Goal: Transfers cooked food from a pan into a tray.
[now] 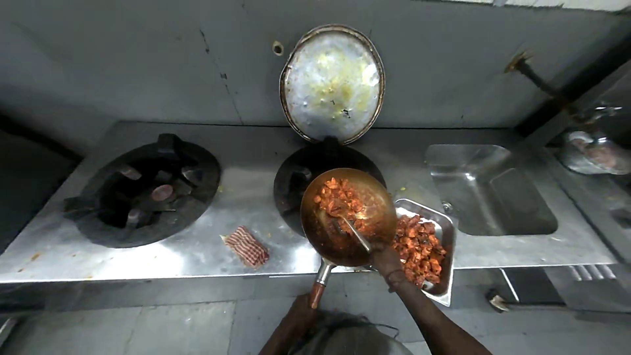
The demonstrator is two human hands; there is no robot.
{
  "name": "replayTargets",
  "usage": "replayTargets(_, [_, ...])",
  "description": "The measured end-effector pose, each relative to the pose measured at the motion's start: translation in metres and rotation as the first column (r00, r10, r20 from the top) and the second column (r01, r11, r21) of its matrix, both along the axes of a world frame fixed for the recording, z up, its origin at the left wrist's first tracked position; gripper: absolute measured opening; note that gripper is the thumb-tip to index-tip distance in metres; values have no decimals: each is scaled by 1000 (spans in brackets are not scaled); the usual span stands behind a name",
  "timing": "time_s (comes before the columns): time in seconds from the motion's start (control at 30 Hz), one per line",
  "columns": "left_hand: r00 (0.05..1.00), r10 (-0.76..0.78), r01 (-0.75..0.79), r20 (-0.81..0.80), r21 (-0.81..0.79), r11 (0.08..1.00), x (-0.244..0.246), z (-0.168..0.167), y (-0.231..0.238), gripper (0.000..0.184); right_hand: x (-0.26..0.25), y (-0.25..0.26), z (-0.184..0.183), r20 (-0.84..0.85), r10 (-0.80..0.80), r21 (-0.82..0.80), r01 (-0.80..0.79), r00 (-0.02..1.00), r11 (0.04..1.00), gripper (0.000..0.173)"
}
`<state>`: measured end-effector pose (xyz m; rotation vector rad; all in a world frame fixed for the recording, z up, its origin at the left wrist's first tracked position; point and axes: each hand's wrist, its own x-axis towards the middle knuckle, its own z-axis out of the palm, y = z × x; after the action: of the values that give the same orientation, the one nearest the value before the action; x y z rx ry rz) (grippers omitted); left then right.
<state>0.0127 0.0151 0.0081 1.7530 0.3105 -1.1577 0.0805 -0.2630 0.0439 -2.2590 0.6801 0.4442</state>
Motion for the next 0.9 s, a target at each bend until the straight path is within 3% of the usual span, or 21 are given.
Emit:
replayTargets(0.17, [1000, -12, 13, 19, -8, 1000, -1, -2, 3, 37, -28, -32, -31, 73, -22, 117, 14, 997, 993, 23])
replayTargets(0.33, [1000, 5, -5, 1, -28, 1000, -1, 4, 1, 34, -71, -45, -18, 86, -205, 328, 167, 975, 930, 24])
replayTargets(0.7, [996, 63, -65, -62, -25, 998, 2, 17, -2, 28, -150, -125, 36, 34, -450, 254, 428, 892, 867, 21])
replayTargets(0.8, [995, 67, -70, -79, -32, 997, 4, 20, 0, 27, -173, -149, 40, 27, -491, 125, 484, 871, 866, 19])
replayTargets(0.9, [996, 47, -50, -79, -38, 998, 6, 24, 1, 24, -188, -167, 36, 9, -407, -227, 398, 913, 889, 22])
